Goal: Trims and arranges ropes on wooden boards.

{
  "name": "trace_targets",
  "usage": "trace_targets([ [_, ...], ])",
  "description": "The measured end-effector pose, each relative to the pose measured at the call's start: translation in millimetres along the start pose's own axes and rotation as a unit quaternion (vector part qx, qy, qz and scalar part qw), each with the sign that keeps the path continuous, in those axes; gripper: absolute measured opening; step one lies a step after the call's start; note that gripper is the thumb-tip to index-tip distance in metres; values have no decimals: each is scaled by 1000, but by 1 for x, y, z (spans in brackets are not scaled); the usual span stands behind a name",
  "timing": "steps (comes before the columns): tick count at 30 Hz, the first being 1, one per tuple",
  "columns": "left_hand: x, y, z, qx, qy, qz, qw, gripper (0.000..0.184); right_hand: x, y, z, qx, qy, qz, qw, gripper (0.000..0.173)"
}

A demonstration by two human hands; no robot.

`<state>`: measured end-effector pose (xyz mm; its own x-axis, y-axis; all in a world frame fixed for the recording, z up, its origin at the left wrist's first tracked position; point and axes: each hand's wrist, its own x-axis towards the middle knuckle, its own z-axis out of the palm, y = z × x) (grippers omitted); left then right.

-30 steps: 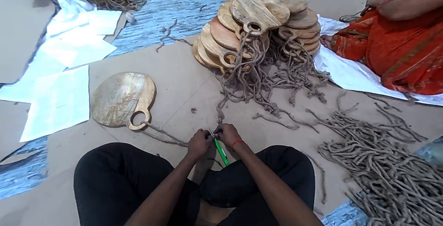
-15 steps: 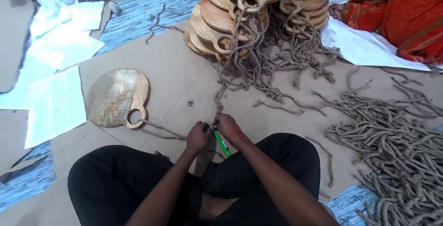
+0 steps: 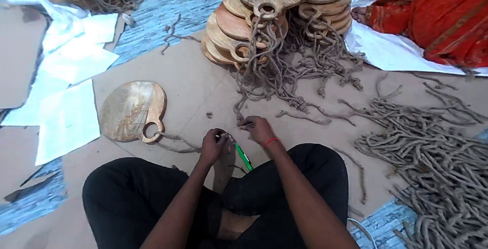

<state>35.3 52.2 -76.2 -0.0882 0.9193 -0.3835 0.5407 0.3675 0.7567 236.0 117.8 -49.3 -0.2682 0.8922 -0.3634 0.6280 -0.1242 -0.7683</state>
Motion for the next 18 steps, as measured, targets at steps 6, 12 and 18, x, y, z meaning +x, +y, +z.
trace_targets([
  [6, -19, 9, -16, -66, 72, 91, 991, 22, -87, 47, -79, 730, 154, -193, 638, 56],
  [12, -68, 45, -22, -137, 185, 273, 934, 20, -83, 29, -45, 398, 190, 25, 897, 49],
  [18, -137, 111, -77, -340, 249, 402, 813, 17, -75, -3, 54, 409, -17, 57, 911, 44],
])
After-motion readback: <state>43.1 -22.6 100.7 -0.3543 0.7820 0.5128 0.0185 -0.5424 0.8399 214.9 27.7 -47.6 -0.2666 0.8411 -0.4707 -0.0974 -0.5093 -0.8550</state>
